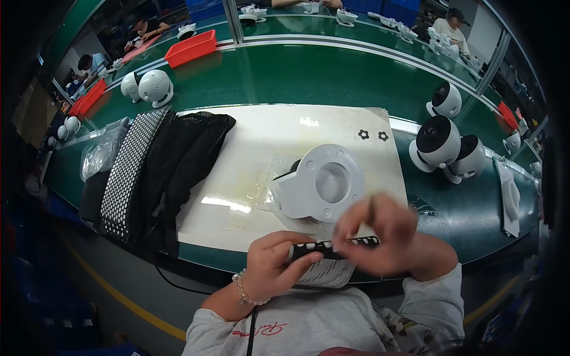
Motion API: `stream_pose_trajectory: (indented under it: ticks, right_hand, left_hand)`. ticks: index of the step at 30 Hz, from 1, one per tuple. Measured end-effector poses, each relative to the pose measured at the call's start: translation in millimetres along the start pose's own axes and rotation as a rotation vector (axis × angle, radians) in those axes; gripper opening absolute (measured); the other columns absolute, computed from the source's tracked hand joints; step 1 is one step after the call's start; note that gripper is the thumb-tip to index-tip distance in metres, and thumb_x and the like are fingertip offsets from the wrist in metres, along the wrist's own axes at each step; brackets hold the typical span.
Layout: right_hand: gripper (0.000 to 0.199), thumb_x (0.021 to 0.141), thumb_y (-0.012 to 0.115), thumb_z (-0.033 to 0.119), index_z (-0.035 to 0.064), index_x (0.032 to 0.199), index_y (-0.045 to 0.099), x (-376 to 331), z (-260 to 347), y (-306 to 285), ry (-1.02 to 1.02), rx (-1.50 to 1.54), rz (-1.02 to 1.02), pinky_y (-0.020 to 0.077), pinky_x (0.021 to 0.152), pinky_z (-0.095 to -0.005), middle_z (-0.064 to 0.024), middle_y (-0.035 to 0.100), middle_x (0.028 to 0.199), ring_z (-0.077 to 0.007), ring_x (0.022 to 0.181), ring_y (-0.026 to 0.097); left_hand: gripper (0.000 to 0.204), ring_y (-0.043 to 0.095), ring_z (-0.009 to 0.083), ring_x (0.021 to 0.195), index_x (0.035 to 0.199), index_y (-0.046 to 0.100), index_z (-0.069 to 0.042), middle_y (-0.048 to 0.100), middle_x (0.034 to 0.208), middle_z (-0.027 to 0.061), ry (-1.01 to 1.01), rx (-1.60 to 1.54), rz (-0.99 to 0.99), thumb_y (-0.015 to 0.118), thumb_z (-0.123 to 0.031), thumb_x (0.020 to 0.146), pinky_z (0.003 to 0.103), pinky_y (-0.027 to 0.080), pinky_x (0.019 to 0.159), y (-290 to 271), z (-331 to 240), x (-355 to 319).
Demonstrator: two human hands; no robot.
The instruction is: Assembling components into white security camera housings on a factory production line.
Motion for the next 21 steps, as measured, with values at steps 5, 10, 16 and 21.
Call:
stream_pose_trajectory:
  ticks: [5, 10, 16, 21]
  right_hand:
    - [0.074, 0.073, 0.054, -0.011, 0.0156, 0.132, 0.018, 0.2, -74.1, -60.2, 0.236, 0.063, -0.425, 0.0449, 0.073, -0.0271, -0.009, 0.041, 0.103, -0.0139, 0.081, 0.051]
    - [0.073, 0.076, 0.053, -0.007, 0.0149, 0.134, 0.015, -4.5, -91.8, -61.9, 0.444, 0.175, -0.409, 0.0439, 0.076, -0.0266, -0.0104, 0.037, 0.109, -0.0135, 0.084, 0.051]
    - [0.066, 0.077, 0.053, -0.006, 0.0122, 0.132, 0.021, 0.1, -58.4, -49.7, 0.206, -0.358, -0.214, 0.0451, 0.073, -0.0253, -0.0114, 0.049, 0.108, -0.0154, 0.082, 0.058]
    - [0.061, 0.074, 0.057, -0.006, 0.0085, 0.126, 0.028, 11.8, -22.6, -33.6, 0.12, -0.669, -0.005, 0.0466, 0.069, -0.0314, -0.0116, 0.059, 0.099, -0.0244, 0.087, 0.06]
  left_hand:
    - [0.029, 0.056, 0.0153, 0.058, 0.059, 0.049, 0.003, 0.059, 0.105, 0.0197, 0.198, 0.112, -0.205, 0.075, -0.009, 0.063, 0.024, 0.046, 0.053, -10.5, -13.0, 2.3]
    - [0.033, 0.055, 0.0169, 0.055, 0.059, 0.046, 0.002, 0.057, 0.111, 0.0198, 0.191, 0.143, -0.117, 0.075, -0.011, 0.062, 0.024, 0.045, 0.052, -2.7, 0.5, -0.9]
    - [0.033, 0.054, 0.0178, 0.054, 0.057, 0.045, 0.001, 0.057, 0.111, 0.0183, 0.167, 0.173, -0.096, 0.076, -0.012, 0.062, 0.024, 0.044, 0.05, -0.1, 6.8, -8.2]
    - [0.035, 0.052, 0.0181, 0.052, 0.056, 0.044, 0.0, 0.057, 0.111, 0.0178, 0.239, 0.16, -0.123, 0.076, -0.013, 0.062, 0.025, 0.043, 0.05, 0.0, 6.5, -9.3]
Point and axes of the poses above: each hand's wrist, its own x-axis towards the middle knuckle, its own y-axis out of the palm, z = x × y, the point moved 10 cm from there along x, towards the middle knuckle
